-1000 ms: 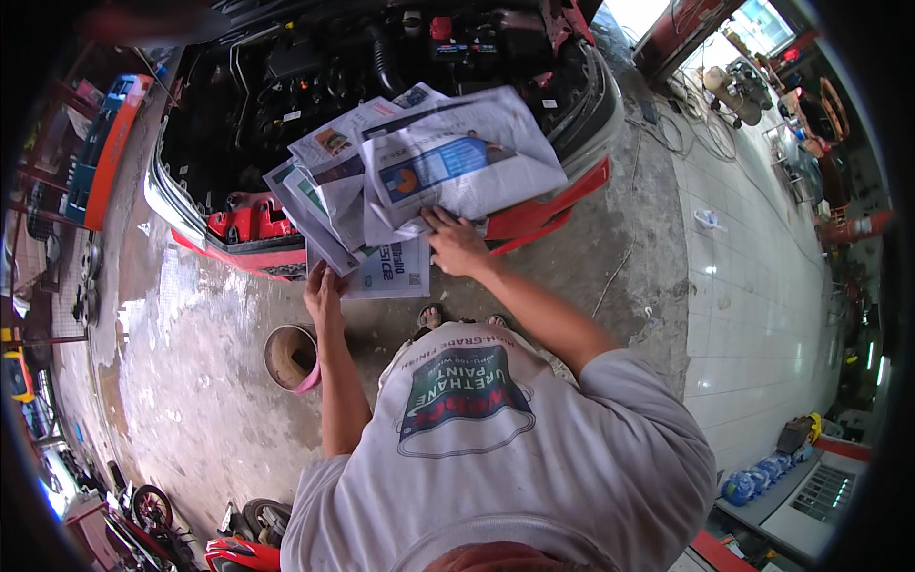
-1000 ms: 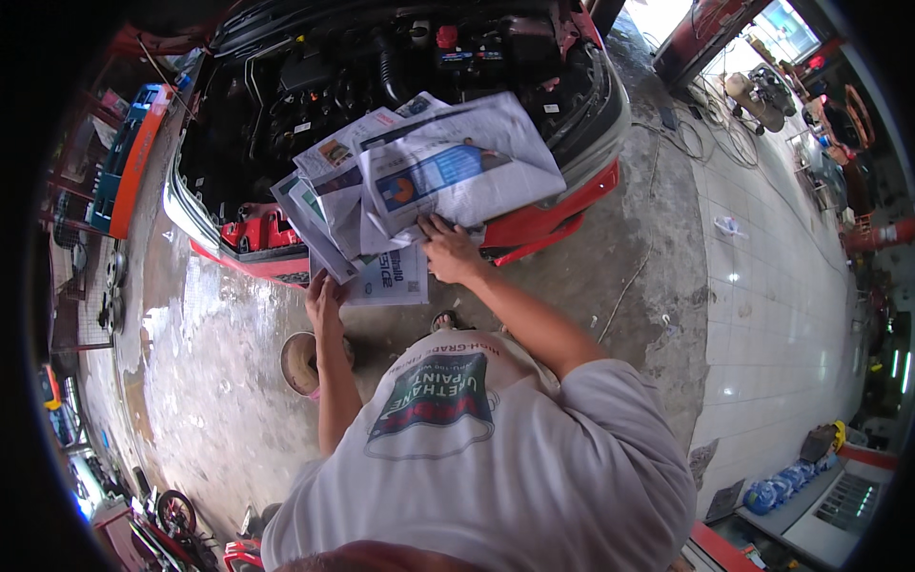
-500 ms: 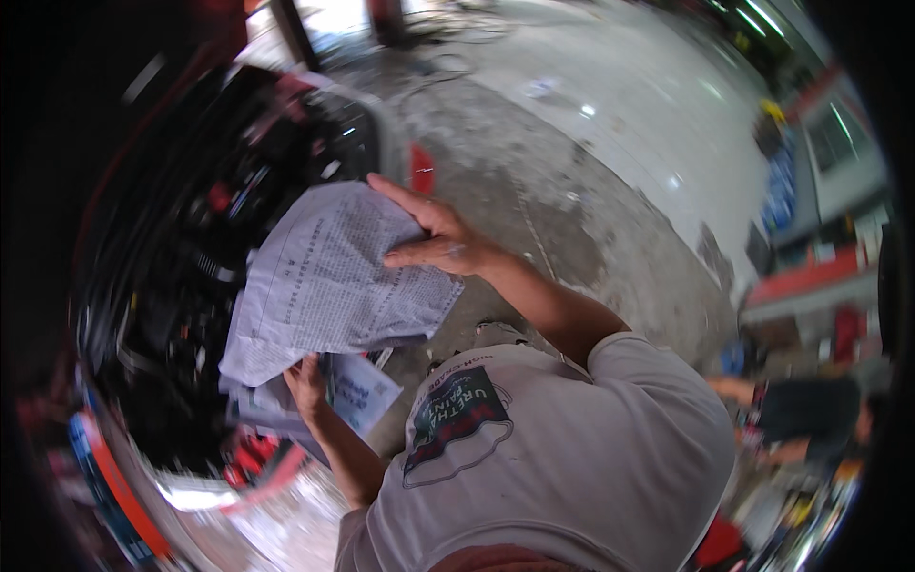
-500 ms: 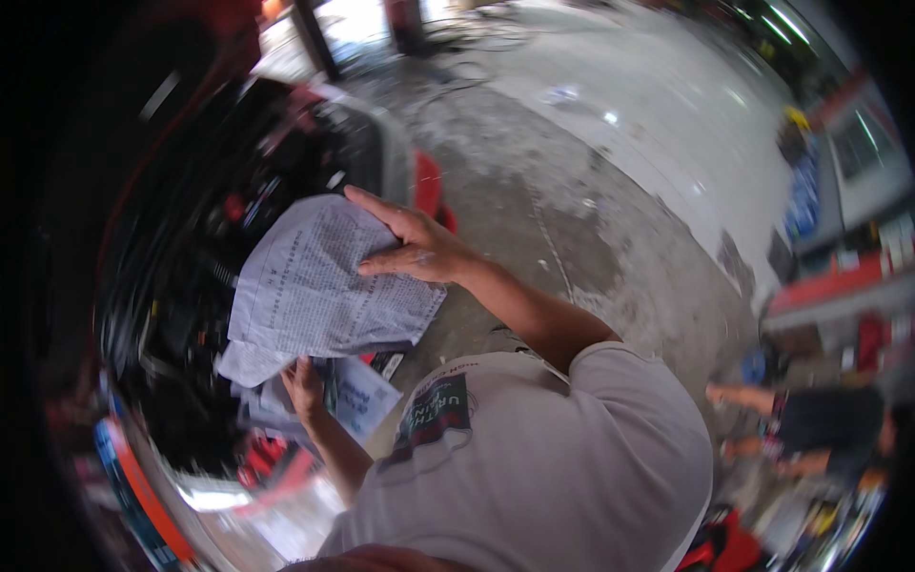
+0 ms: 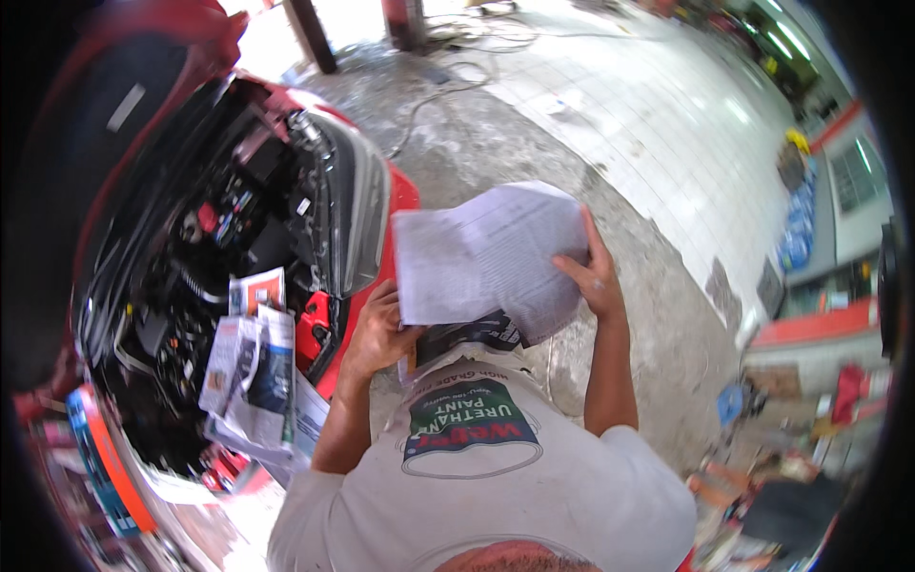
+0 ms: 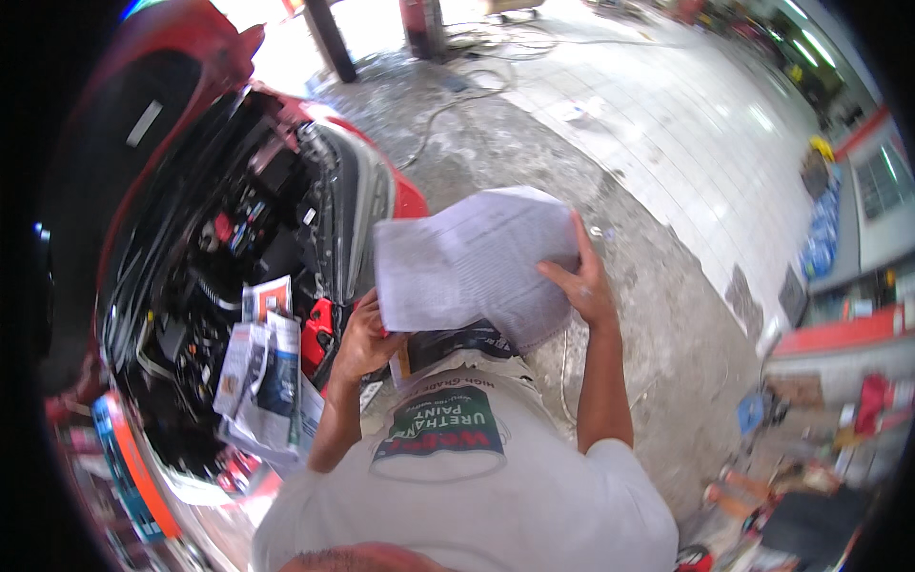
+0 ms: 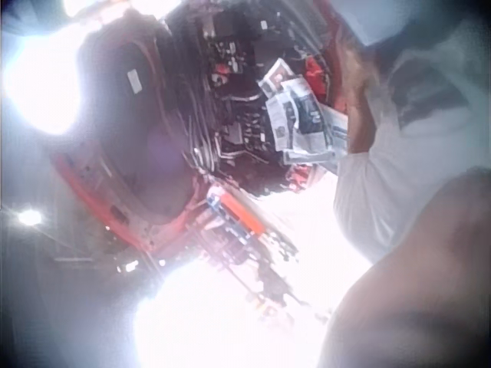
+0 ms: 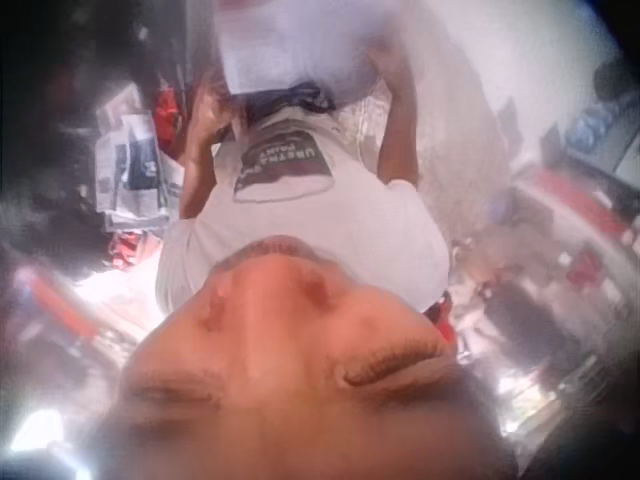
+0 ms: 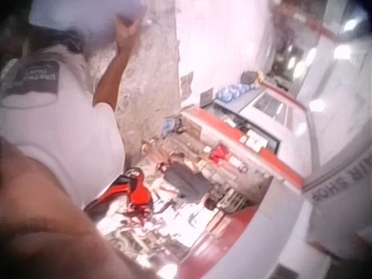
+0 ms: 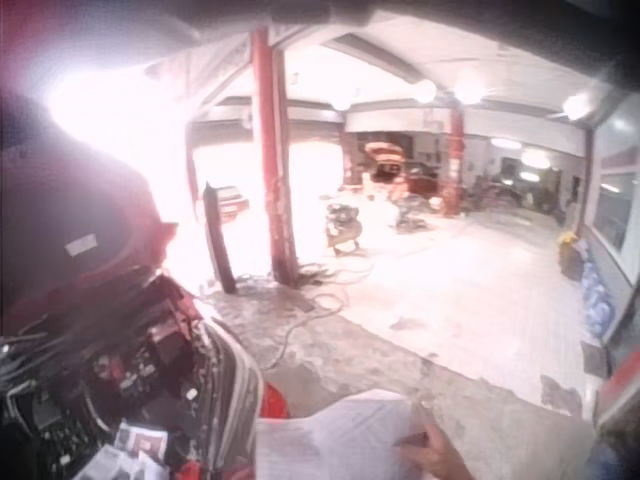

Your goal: The person unfolds and places multiple newspaper sheets over the open engine bay of a red car. They smooth the papers to cover the engine components and surrounding areas.

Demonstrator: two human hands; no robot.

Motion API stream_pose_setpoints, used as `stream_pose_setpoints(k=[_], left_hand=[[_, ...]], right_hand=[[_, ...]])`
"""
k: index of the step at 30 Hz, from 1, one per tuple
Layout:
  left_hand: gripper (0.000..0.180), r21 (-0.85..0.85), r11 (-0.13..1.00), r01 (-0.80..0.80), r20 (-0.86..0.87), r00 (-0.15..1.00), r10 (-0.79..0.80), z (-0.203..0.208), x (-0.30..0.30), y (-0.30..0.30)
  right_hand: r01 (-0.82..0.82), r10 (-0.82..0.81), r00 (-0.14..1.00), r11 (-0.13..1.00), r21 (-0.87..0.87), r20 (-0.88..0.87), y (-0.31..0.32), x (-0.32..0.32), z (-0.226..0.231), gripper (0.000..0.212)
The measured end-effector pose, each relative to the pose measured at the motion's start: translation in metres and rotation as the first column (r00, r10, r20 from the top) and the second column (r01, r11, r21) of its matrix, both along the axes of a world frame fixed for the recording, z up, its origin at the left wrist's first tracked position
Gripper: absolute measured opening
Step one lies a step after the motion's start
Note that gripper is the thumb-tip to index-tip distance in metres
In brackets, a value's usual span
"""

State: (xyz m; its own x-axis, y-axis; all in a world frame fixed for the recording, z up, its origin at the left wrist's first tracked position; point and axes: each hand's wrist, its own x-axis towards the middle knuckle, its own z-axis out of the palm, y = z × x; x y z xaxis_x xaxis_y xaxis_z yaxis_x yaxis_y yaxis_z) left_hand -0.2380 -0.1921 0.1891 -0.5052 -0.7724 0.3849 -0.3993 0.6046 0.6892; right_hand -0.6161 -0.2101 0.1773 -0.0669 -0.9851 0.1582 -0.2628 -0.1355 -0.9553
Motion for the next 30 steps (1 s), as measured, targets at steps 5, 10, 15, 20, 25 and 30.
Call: stream_pose_setpoints(k=[5, 10, 15, 20, 25, 30], left_hand=[[0.022, 0.248, 0.96, -0.131, -0.179, 0.967, 0.178, -0.003, -0.066, -0.025], [0.011, 0.572, 0.813, -0.108, -0.523, 0.715, 0.463, -0.025, -0.075, -0.032], [0.012, 0.548, 0.827, -0.123, -0.633, 0.585, 0.507, -0.015, -0.041, -0.024], [0.045, 0.504, 0.275, -0.819, -0.466, 0.011, 0.885, 0.02, 0.048, -0.033], [0.02, 0.232, 0.062, -0.971, -0.58, -0.087, 0.81, 0.008, 0.146, -0.025], [0.012, 0.14, -0.202, -0.969, -0.674, -0.243, 0.698, 0.0, 0.166, -0.021]], right_hand=[[-0.028, -0.029, 0.958, 0.98, 0.195, 0.284, -0.038, -0.031, -0.067, 0.092], [-0.269, 0.014, 0.708, 0.93, 0.251, 0.706, -0.094, -0.06, -0.075, 0.063], [-0.256, 0.035, 0.752, 0.936, 0.242, 0.658, -0.186, -0.066, -0.087, 0.045], [-0.196, -0.102, 0.605, 0.942, 0.273, 0.79, -0.288, -0.027, -0.043, 0.041], [-0.299, 0.117, 0.643, 0.948, 0.107, 0.757, -0.343, 0.026, -0.007, 0.042], [-0.399, 0.295, 0.737, 0.916, 0.039, 0.608, -0.384, 0.122, 0.045, 0.044]])
